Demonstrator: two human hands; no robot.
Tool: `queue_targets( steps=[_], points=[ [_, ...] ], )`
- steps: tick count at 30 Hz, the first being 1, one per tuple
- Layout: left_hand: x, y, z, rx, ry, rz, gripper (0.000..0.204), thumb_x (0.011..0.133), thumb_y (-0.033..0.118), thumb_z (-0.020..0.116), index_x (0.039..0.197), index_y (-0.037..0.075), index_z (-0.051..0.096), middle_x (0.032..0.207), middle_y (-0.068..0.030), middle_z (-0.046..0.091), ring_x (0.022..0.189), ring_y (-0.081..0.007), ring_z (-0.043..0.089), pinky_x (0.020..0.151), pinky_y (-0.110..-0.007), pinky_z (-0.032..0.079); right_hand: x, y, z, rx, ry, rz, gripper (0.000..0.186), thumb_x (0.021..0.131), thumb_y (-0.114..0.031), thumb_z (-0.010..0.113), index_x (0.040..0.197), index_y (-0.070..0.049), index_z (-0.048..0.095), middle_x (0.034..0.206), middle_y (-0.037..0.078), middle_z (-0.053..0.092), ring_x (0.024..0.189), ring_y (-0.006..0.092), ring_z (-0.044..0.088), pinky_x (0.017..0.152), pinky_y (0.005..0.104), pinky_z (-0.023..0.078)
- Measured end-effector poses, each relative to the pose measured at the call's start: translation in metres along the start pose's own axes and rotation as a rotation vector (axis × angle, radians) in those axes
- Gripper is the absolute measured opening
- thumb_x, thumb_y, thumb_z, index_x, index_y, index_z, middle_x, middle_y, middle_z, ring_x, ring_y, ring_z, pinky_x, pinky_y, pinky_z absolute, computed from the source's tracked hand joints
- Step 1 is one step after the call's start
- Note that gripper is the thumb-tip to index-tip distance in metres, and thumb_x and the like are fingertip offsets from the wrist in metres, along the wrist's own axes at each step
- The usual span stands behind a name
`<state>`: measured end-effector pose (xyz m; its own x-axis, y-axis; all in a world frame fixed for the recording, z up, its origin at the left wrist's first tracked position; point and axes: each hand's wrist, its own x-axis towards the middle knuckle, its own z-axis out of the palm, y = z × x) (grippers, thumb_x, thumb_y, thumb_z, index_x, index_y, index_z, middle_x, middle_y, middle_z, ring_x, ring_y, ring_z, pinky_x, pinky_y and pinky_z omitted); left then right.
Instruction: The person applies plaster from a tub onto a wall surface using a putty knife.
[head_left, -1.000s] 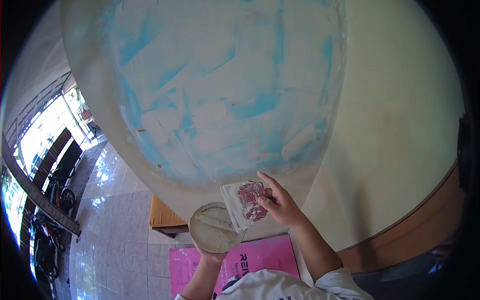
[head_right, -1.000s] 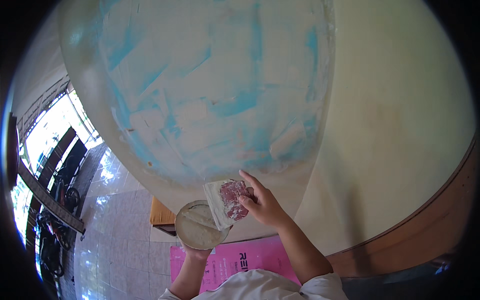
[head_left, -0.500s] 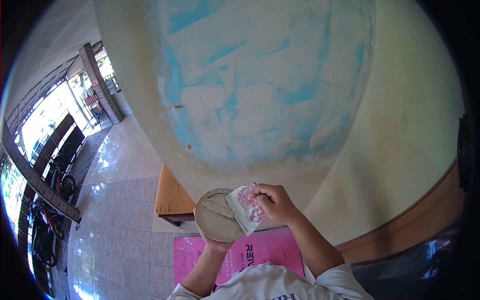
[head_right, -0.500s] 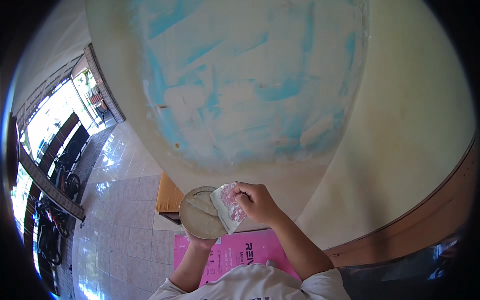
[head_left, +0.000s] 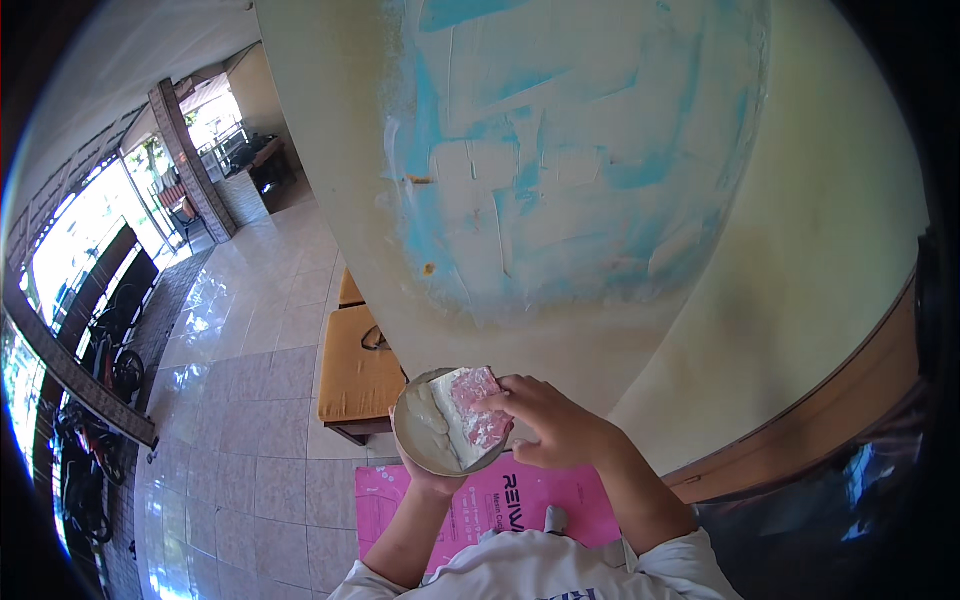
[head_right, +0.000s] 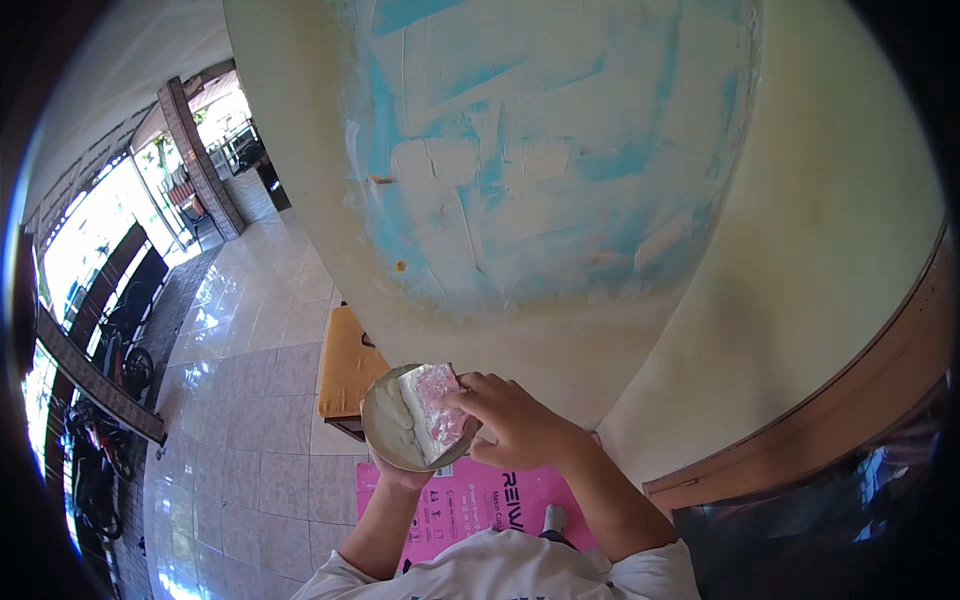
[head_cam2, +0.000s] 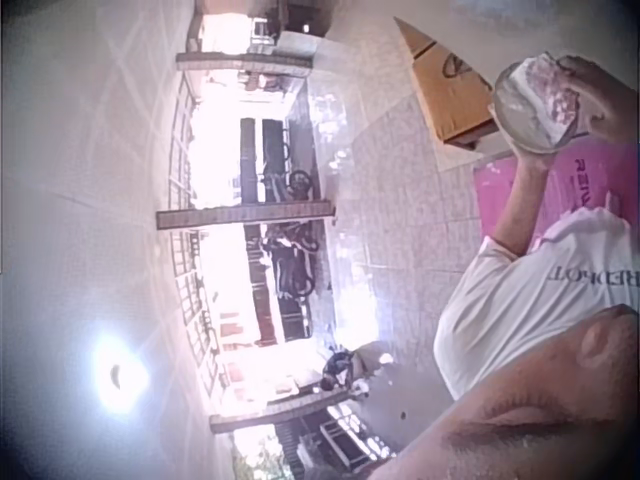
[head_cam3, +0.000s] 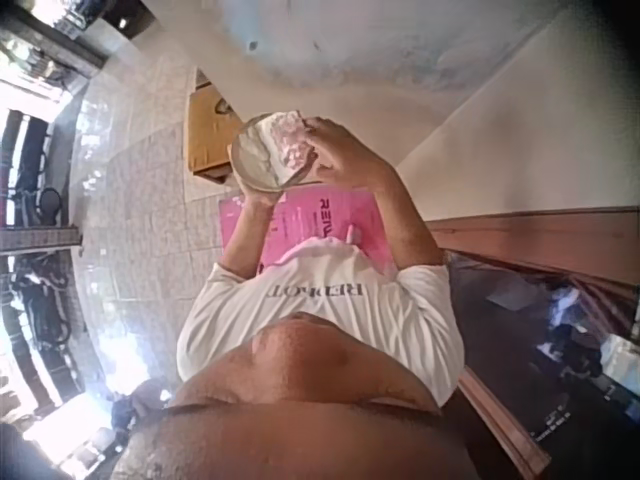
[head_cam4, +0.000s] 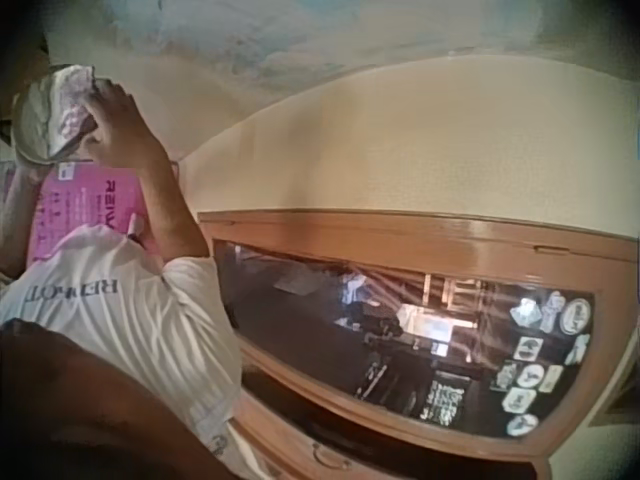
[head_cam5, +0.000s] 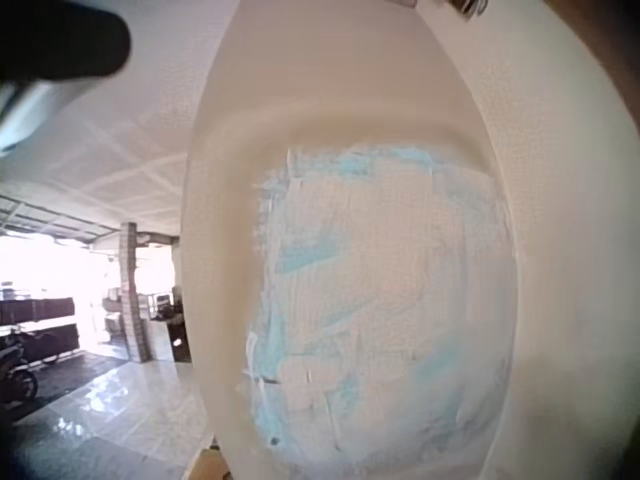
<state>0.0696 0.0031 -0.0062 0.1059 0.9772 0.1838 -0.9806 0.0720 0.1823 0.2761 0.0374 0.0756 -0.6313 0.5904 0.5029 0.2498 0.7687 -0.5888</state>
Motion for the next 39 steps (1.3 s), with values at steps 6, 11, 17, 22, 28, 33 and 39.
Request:
queue_targets(
  steps=[6, 11, 17, 22, 28, 33, 39],
  points=[
    [0.003, 0.007, -0.004, -0.035, 0.123, -0.143, 0.071, 0.097, 0.067, 0.04, 0.145, 0.014, 0.049, 0.149, -0.0129, 0.05, 0.134, -0.0354, 0.051, 0.111, -0.055, 0.043, -0.004, -0.008, 0.011, -0.387, 0.086, 0.004, 0.053, 0.07, -0.013, 0.08, 0.121, -0.021, 0.068, 0.106, 0.005, 0.059, 0.095, 0.0272, 0.058, 0.085, 0.0406, 0.045],
    [0.002, 0.01, -0.007, 0.038, 0.16, -0.167, 0.07, 0.096, 0.066, 0.044, 0.144, 0.015, 0.05, 0.148, -0.0118, 0.051, 0.134, -0.0346, 0.05, 0.113, -0.055, 0.041, -0.001, -0.021, -0.009, -0.426, 0.172, 0.056, 0.043, 0.069, -0.014, 0.08, 0.111, -0.02, 0.068, 0.105, 0.003, 0.059, 0.099, 0.0254, 0.059, 0.085, 0.0418, 0.045],
    [0.008, 0.008, -0.008, -0.144, 0.065, -0.155, 0.065, 0.097, 0.063, 0.045, 0.143, 0.017, 0.051, 0.145, -0.0085, 0.054, 0.133, -0.0328, 0.051, 0.111, -0.054, 0.042, 0.004, -0.014, 0.003, -0.505, 0.152, -0.047, 0.035, 0.068, -0.014, 0.079, 0.102, -0.017, 0.067, 0.103, 0.005, 0.058, 0.096, 0.0275, 0.058, 0.082, 0.0422, 0.045],
    [0.014, -0.002, -0.006, -0.204, 0.053, -0.157, 0.065, 0.099, 0.062, 0.043, 0.143, 0.015, 0.05, 0.146, -0.0102, 0.053, 0.133, -0.0327, 0.052, 0.111, -0.054, 0.043, -0.008, 0.009, 0.02, -0.406, 0.266, -0.014, 0.036, 0.065, -0.013, 0.079, 0.099, -0.016, 0.067, 0.104, 0.007, 0.057, 0.097, 0.0283, 0.058, 0.082, 0.042, 0.044],
    [0.026, -0.026, 0.001, -0.133, 0.084, -0.195, 0.068, 0.101, 0.061, 0.037, 0.146, 0.011, 0.047, 0.147, -0.0135, 0.051, 0.133, -0.0336, 0.053, 0.112, -0.054, 0.043, -0.008, 0.008, -0.016, -0.416, 0.276, -0.079, 0.037, 0.062, -0.014, 0.081, 0.097, -0.017, 0.067, 0.104, 0.007, 0.057, 0.097, 0.0291, 0.058, 0.083, 0.0425, 0.044],
    [0.045, -0.06, 0.01, -0.233, -0.081, -0.231, 0.062, 0.105, 0.051, 0.034, 0.152, 0.01, 0.038, 0.153, -0.016, 0.044, 0.137, -0.0345, 0.048, 0.114, -0.053, 0.042, -0.014, 0.032, -0.04, -0.375, 0.186, -0.119, 0.037, 0.06, -0.018, 0.081, 0.094, -0.018, 0.068, 0.103, 0.008, 0.056, 0.1, 0.0302, 0.058, 0.088, 0.0457, 0.044],
    [0.058, -0.099, 0.017, -0.06, -0.109, -0.109, 0.062, 0.105, 0.048, 0.035, 0.153, 0.008, 0.035, 0.154, -0.0169, 0.042, 0.138, -0.0341, 0.047, 0.115, -0.052, 0.04, -0.021, 0.046, -0.088, -0.495, 0.177, -0.183, 0.036, 0.062, -0.017, 0.081, 0.095, -0.017, 0.066, 0.102, 0.006, 0.056, 0.102, 0.0294, 0.058, 0.09, 0.0456, 0.044]
  ],
)
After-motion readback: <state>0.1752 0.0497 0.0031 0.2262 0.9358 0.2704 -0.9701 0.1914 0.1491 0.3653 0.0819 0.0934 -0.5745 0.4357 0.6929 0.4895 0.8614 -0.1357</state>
